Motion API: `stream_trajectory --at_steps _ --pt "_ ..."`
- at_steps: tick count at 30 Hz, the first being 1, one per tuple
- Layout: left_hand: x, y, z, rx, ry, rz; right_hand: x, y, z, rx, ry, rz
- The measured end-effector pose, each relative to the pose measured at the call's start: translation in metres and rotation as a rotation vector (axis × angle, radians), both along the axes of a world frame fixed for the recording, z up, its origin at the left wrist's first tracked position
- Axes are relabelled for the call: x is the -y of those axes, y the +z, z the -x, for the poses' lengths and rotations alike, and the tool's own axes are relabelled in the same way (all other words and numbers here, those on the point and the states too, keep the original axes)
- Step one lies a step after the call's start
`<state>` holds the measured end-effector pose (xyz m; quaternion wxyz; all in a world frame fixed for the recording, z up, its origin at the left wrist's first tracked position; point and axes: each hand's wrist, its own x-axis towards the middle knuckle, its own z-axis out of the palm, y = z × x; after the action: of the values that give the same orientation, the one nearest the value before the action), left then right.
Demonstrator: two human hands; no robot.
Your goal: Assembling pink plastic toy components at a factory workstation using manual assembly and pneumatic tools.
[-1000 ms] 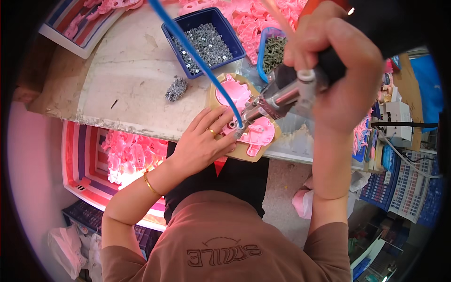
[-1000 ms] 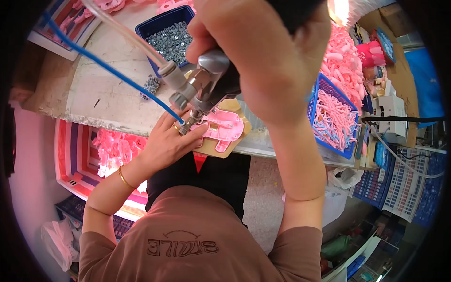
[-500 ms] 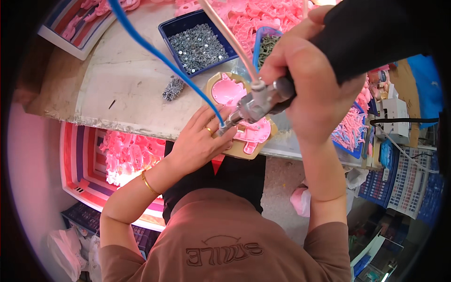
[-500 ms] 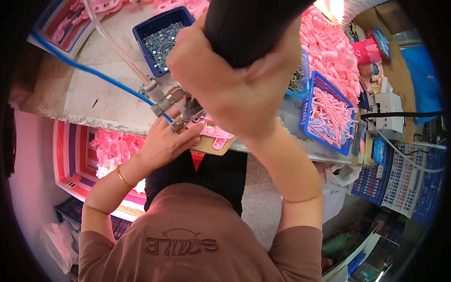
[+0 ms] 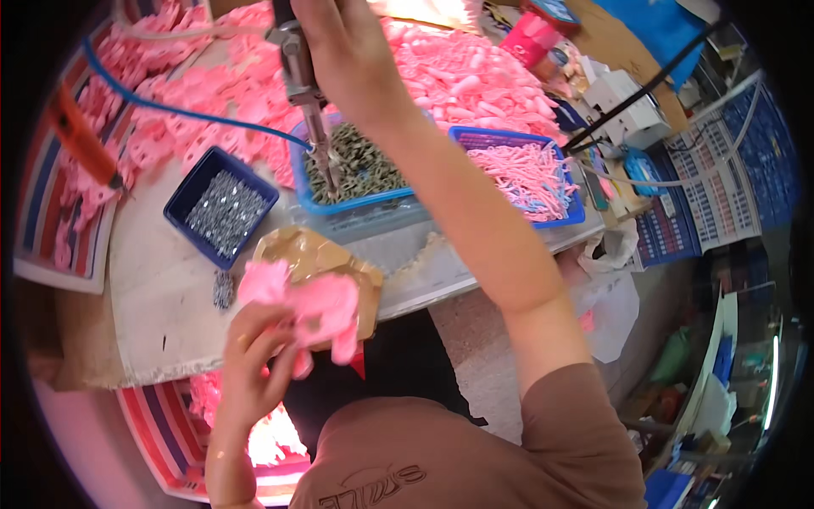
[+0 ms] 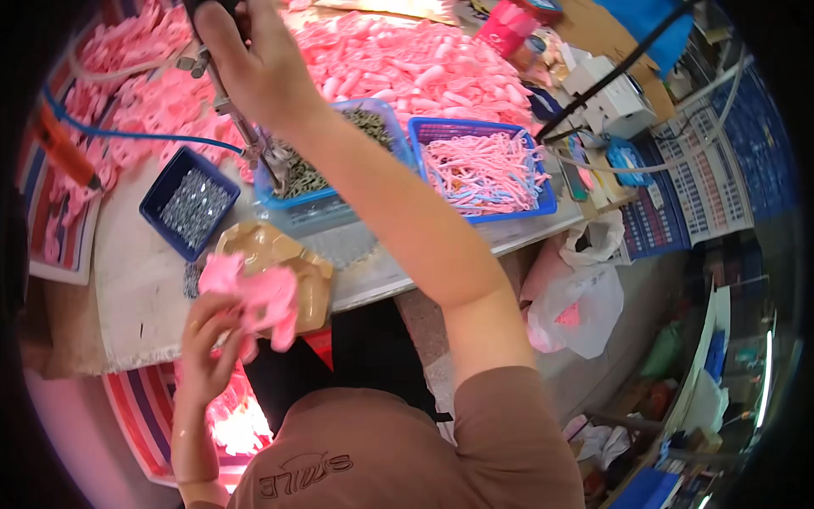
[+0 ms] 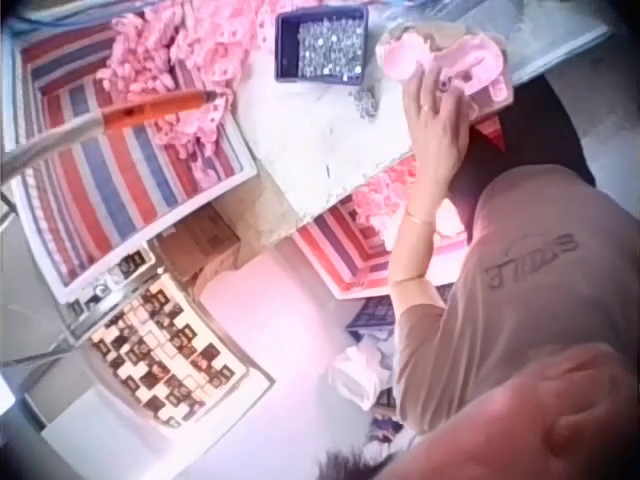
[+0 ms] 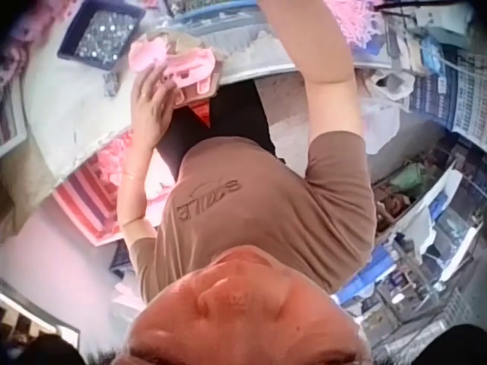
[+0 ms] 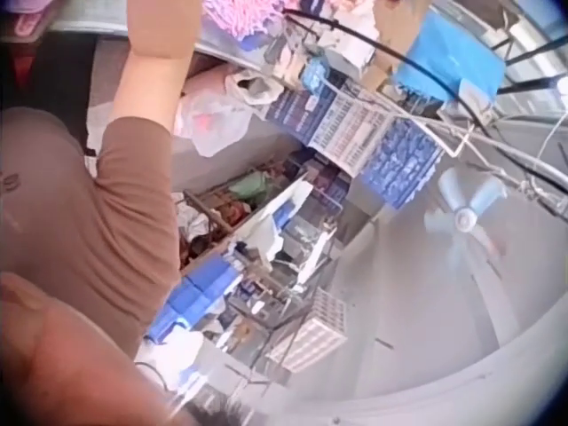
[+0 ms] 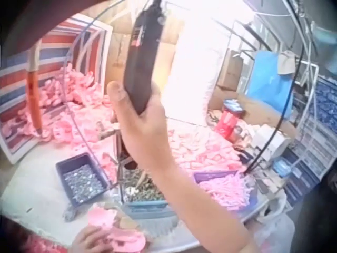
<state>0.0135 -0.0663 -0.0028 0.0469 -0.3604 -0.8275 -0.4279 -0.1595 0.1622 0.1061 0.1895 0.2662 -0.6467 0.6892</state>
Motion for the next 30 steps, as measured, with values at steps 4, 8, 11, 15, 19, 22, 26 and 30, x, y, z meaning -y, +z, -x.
stream_trajectory --at_steps 4,8,11,15,19,22,26,30 --pt "0.073 0.084 -0.027 0.207 -0.183 0.180 -0.053 -0.075 0.009 -0.030 -0.331 -0.142" --pt "0.089 0.112 -0.052 0.471 0.262 0.686 -0.201 -0.136 0.010 0.107 -0.981 -0.714" --pt "0.123 0.085 -0.066 0.372 0.383 0.751 -0.291 -0.174 0.005 0.023 -1.363 -1.297" --pt "0.090 0.066 -0.044 0.352 0.228 0.569 -0.313 -0.162 0.002 0.397 -1.001 -1.315" --pt "0.029 0.065 -0.008 0.309 -0.092 0.571 -0.307 -0.158 0.000 0.033 -1.087 -1.205" --pt "-0.013 0.043 0.010 0.182 -0.276 0.433 -0.286 -0.151 0.007 0.279 -0.852 -0.964" --pt "-0.073 0.017 0.024 -0.072 -0.243 0.319 -0.187 -0.137 -0.022 0.521 -0.182 -0.268" --pt "-0.116 0.004 0.046 -0.319 -0.169 0.259 -0.115 -0.109 -0.075 0.727 0.072 -0.273"
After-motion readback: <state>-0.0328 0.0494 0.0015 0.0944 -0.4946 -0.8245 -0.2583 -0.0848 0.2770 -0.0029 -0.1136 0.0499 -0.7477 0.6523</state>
